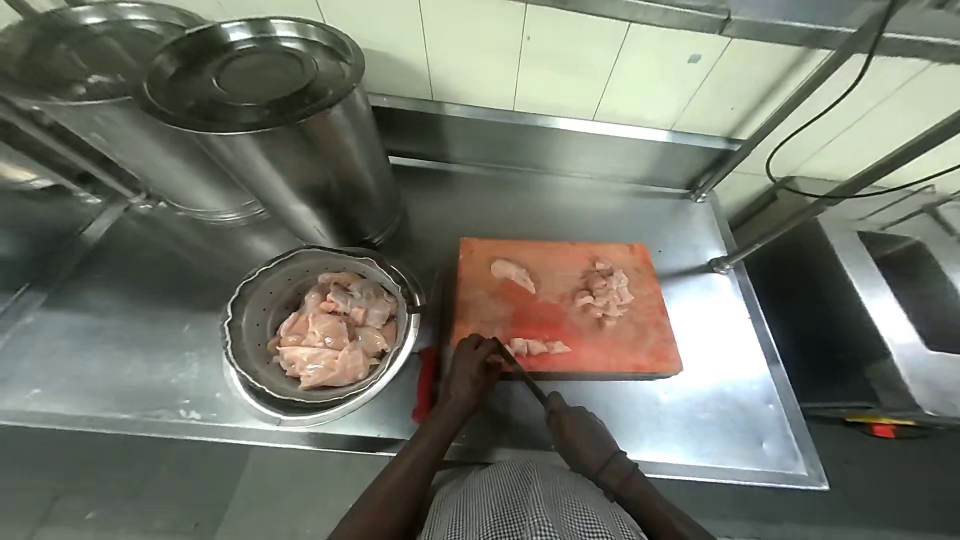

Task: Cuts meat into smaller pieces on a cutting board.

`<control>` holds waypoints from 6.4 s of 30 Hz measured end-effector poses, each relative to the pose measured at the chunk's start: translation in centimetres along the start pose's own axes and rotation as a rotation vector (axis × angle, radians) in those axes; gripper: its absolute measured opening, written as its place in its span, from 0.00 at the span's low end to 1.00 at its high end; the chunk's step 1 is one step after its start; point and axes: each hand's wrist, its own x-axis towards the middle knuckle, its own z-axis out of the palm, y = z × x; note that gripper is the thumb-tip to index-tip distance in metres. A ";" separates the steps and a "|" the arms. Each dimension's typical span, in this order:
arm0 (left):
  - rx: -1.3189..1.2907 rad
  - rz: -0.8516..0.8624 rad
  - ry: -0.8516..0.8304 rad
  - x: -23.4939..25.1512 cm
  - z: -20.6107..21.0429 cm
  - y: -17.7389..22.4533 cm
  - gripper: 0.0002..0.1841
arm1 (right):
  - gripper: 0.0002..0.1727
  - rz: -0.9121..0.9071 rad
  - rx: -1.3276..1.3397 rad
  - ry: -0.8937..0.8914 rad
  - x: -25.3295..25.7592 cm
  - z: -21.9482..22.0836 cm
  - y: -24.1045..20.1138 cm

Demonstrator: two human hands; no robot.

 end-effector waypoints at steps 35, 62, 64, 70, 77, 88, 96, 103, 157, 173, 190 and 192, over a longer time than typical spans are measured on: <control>0.109 -0.254 -0.432 8.6 3.4 9.7 0.42 | 0.15 0.262 1.251 0.694 -2.2 7.4 16.8; 0.463 -0.353 -0.480 19.2 -0.6 3.2 0.18 | 0.09 0.133 1.594 0.746 -1.9 9.1 18.0; 0.335 -0.361 -0.559 18.5 -1.3 3.5 0.18 | 0.08 0.137 1.588 0.746 -1.8 9.1 18.0; -0.428 -0.391 -0.446 14.4 -2.2 8.3 0.13 | 0.09 0.148 1.578 0.750 -1.9 9.1 18.0; -0.031 -0.323 -0.603 7.3 -2.2 4.2 0.28 | 0.12 0.116 1.367 0.657 -2.5 7.2 16.1; 0.063 -0.066 -0.358 4.9 -0.5 3.9 0.21 | 0.20 -0.032 0.302 0.210 -0.4 -0.1 6.4; 0.141 -0.022 -0.362 5.4 1.5 3.7 0.15 | 0.22 0.081 0.062 0.133 0.3 -0.6 2.3; 0.142 -0.036 -0.352 5.7 1.5 3.9 0.10 | 0.20 0.076 0.001 0.202 4.6 -2.0 -1.3; -0.020 -0.093 -0.092 0.8 0.0 1.2 0.14 | 0.20 0.023 0.051 0.036 -0.5 -0.7 1.0; 0.012 -0.127 -0.124 1.5 -0.1 1.3 0.12 | 0.20 -0.040 0.013 0.136 4.7 0.5 -1.7; 0.013 -0.111 -0.026 -0.8 -0.3 0.4 0.12 | 0.20 -0.014 0.023 0.069 0.3 0.0 0.5; 0.026 -0.102 -0.006 -0.8 0.1 0.2 0.11 | 0.20 -0.015 -0.010 0.049 0.2 -0.1 0.4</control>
